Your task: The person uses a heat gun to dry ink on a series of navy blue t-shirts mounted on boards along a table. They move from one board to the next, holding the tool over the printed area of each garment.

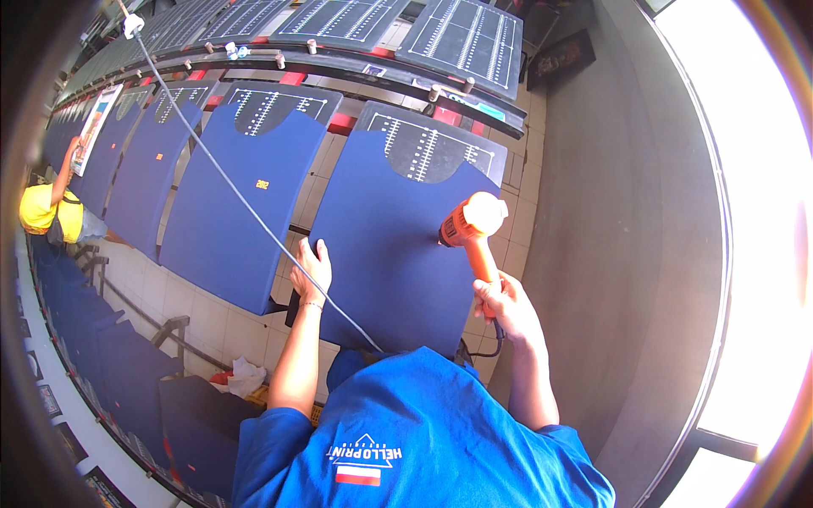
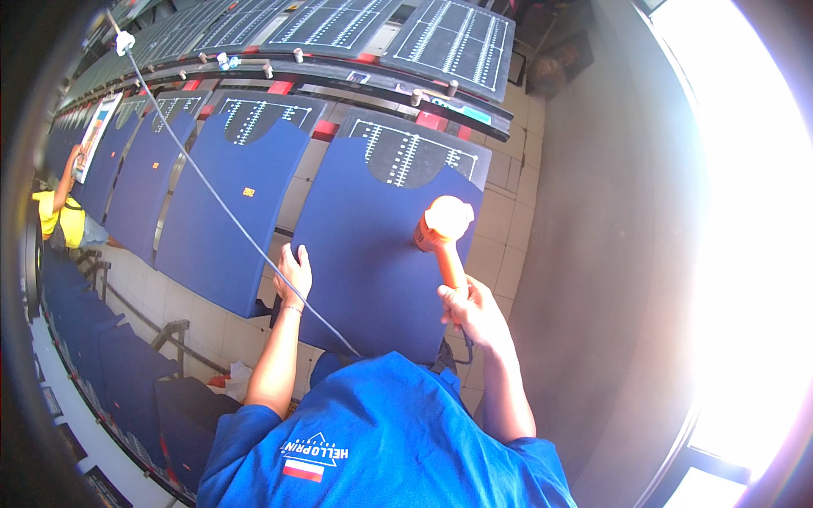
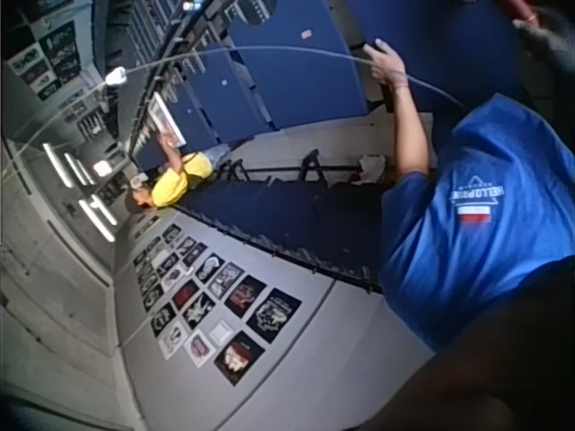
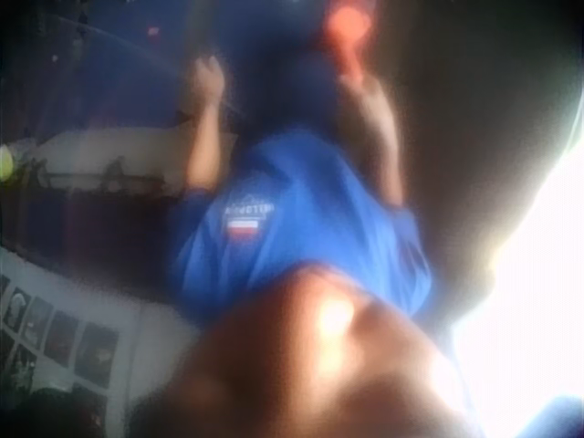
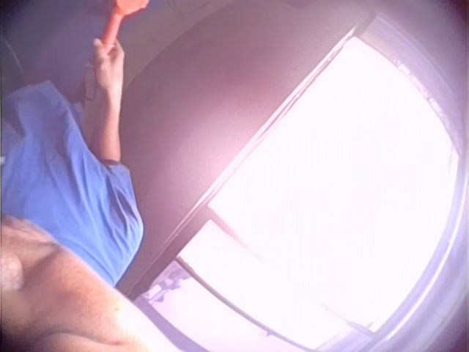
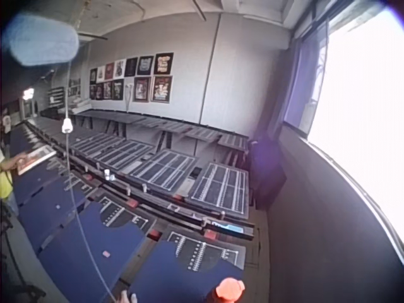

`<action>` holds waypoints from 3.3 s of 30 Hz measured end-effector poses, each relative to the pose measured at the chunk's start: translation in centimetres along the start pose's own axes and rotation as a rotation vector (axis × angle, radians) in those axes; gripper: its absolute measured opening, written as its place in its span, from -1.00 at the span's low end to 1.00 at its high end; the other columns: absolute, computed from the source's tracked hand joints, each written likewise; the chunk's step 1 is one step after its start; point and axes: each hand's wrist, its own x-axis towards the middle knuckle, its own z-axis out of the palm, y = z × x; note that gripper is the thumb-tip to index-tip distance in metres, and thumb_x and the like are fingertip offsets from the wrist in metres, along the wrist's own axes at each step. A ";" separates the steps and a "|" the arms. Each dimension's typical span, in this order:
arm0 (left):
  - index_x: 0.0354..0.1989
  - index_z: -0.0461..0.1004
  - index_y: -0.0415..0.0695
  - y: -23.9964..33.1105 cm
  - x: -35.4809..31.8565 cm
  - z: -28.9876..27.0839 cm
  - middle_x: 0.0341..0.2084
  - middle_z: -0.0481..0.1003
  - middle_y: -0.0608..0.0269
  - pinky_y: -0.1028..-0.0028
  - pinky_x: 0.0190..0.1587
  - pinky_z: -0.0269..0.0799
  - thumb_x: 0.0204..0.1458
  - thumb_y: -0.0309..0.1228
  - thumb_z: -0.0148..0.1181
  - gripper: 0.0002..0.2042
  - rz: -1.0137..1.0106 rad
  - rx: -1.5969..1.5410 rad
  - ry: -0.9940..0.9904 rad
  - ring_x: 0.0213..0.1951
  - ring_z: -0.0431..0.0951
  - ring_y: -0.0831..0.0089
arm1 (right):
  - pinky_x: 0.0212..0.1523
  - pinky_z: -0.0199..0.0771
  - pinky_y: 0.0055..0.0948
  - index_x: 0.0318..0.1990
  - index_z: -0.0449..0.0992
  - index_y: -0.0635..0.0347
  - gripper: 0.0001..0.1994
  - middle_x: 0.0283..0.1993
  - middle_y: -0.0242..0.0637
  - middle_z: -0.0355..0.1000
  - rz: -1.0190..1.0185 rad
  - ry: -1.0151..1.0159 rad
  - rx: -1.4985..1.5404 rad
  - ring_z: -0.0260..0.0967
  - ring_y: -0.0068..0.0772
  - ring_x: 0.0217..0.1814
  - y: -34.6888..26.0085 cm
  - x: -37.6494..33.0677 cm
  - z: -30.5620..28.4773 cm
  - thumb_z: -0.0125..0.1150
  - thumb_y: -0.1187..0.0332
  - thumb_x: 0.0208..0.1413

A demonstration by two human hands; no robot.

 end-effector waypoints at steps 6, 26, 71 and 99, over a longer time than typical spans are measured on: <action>0.10 0.33 -0.20 0.3 -0.1 -0.5 -0.10 0.55 -0.10 0.04 -0.10 0.48 0.26 -0.05 -0.08 -0.54 -0.014 0.010 -0.010 -0.12 0.57 -0.10 | -0.53 0.33 -0.59 -0.28 0.38 0.19 -0.72 -0.51 -0.46 0.34 0.011 0.042 -0.040 0.37 -0.62 -0.52 0.0 0.0 0.0 0.23 0.15 0.19; 0.20 0.29 -0.24 -2.2 -1.1 -7.4 -0.14 0.45 0.15 0.41 -0.15 0.40 0.33 -0.01 -0.16 -0.47 -0.371 -1.820 -0.229 -0.23 0.46 0.38 | -0.53 0.36 -0.56 -0.28 0.40 0.18 -0.71 -0.49 -0.44 0.36 -0.041 0.015 -0.016 0.41 -0.58 -0.49 1.3 -1.3 -1.3 0.21 0.13 0.21; -0.15 0.46 -0.33 -40.4 9.0 -18.8 -0.24 0.54 -0.24 0.08 -0.10 0.43 0.29 -0.13 -0.09 -0.58 -0.328 -0.436 -0.092 -0.13 0.53 -0.18 | -0.54 0.35 -0.54 0.04 0.39 0.33 -0.52 -0.44 -0.33 0.40 -0.178 -0.279 0.085 0.41 -0.50 -0.50 -7.4 4.4 41.0 0.12 0.05 0.23; -0.61 0.32 -0.13 -43.5 19.1 -19.9 -0.72 0.32 0.38 0.46 -0.53 0.20 0.16 -0.13 0.23 -0.59 -0.155 -0.665 -0.370 -0.62 0.29 0.58 | -0.54 0.33 -0.60 -0.18 0.41 0.20 -0.69 -0.49 -0.44 0.35 -0.024 0.034 -0.011 0.36 -0.61 -0.52 -12.2 14.3 42.8 0.18 0.11 0.24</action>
